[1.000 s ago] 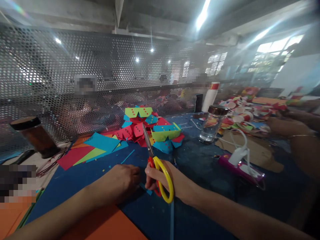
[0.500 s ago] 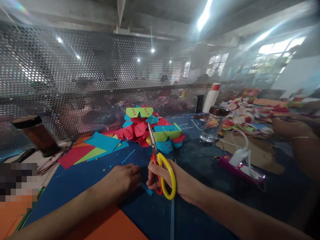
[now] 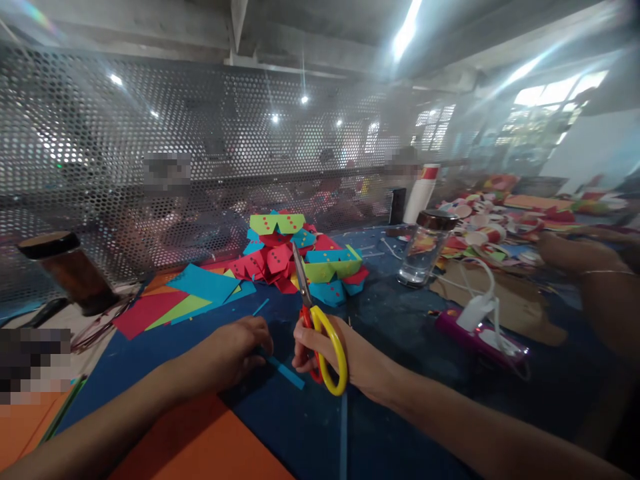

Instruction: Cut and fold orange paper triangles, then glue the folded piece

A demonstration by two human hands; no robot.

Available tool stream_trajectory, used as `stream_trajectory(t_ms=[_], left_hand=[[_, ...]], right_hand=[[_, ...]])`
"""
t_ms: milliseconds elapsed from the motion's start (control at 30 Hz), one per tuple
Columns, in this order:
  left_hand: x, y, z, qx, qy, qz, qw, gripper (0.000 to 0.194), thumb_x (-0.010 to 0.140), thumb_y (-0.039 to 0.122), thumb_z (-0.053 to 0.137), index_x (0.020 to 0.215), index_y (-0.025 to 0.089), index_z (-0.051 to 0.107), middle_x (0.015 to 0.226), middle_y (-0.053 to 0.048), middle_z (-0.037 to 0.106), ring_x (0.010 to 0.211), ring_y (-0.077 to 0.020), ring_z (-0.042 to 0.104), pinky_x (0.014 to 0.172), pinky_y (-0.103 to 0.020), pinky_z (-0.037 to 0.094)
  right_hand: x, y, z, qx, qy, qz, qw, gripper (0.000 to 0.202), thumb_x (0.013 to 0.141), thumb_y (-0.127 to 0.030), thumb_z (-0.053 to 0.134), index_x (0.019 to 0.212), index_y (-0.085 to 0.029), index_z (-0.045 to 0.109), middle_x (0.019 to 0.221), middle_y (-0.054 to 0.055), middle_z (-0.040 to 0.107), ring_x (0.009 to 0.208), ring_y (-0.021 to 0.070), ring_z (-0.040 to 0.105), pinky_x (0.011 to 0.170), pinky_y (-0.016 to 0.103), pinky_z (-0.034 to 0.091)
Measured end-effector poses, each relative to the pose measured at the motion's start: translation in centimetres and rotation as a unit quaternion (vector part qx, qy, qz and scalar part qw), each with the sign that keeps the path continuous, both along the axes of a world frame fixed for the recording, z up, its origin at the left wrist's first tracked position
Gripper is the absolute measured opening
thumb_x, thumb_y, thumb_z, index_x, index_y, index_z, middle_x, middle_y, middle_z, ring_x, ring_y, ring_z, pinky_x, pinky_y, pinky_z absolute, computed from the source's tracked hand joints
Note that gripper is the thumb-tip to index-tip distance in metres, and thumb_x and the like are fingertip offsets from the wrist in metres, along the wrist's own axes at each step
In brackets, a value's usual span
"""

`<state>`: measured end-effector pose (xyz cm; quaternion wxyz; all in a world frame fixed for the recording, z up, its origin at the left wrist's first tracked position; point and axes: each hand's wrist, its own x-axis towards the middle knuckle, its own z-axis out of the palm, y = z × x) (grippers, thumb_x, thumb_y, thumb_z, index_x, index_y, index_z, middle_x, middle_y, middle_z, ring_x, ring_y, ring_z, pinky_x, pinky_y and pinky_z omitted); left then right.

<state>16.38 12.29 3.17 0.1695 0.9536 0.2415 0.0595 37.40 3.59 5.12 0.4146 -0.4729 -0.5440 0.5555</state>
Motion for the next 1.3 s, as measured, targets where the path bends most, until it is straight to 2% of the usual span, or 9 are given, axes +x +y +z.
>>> stream_trajectory(t_ms=[300,533,667,800,1100,1300], left_hand=[[0.2,0.6,-0.4,0.017,-0.008,-0.022,1.0,0.014,0.081,0.007,0.06,0.082,0.021,0.066,0.087,-0.001,0.063,0.083,-0.0166,0.061,0.073,-0.025,0.045],[0.5,-0.2,0.2,0.12,0.023,-0.073,0.99,0.013,0.085,0.008,0.058,0.082,0.017,0.066,0.085,-0.003,0.065,0.075,-0.0152,0.062,0.064,-0.024,0.046],[0.8,-0.6,0.2,0.18,0.054,-0.077,0.979,0.018,0.09,0.01,0.054,0.077,0.016,0.065,0.079,-0.004,0.065,0.069,-0.0163,0.061,0.055,-0.025,0.042],[1.1,-0.9,0.1,0.209,0.07,-0.078,0.972,0.018,0.091,0.011,0.053,0.078,0.015,0.065,0.08,-0.005,0.065,0.069,-0.0168,0.061,0.053,-0.025,0.041],[1.1,-0.9,-0.1,0.252,0.073,-0.101,0.96,0.021,0.09,0.008,0.047,0.078,0.014,0.063,0.077,-0.008,0.062,0.067,-0.0187,0.058,0.05,-0.028,0.039],[1.3,-0.7,-0.8,0.217,0.044,-0.085,0.972,0.024,0.091,0.008,0.043,0.077,0.014,0.061,0.077,-0.007,0.061,0.068,-0.0187,0.057,0.054,-0.027,0.041]], right_hand=[[-0.3,-0.1,0.0,-0.012,0.014,0.008,1.0,0.035,0.083,-0.05,0.063,0.078,-0.016,0.056,0.07,0.001,0.061,0.065,0.0137,0.06,0.072,0.034,0.055],[-0.2,0.0,-0.4,-0.007,0.015,0.018,1.0,0.033,0.083,-0.048,0.063,0.081,-0.017,0.054,0.068,0.0,0.061,0.064,0.0133,0.06,0.07,0.033,0.055],[-0.3,0.1,-0.5,-0.014,0.014,0.013,1.0,0.036,0.08,-0.05,0.066,0.081,-0.017,0.054,0.068,0.0,0.061,0.064,0.0136,0.06,0.069,0.033,0.055],[-0.4,0.0,-0.3,-0.009,0.018,0.015,1.0,0.038,0.078,-0.053,0.068,0.08,-0.017,0.054,0.068,0.0,0.061,0.064,0.0134,0.06,0.068,0.032,0.055],[-0.3,-0.2,-0.1,-0.006,0.025,0.016,1.0,0.035,0.079,-0.049,0.07,0.079,-0.018,0.054,0.068,-0.001,0.06,0.064,0.0131,0.061,0.068,0.031,0.055],[-0.4,-0.1,-0.1,-0.007,0.015,0.013,1.0,0.036,0.077,-0.049,0.07,0.079,-0.017,0.053,0.067,-0.001,0.06,0.063,0.0131,0.06,0.068,0.03,0.055]])
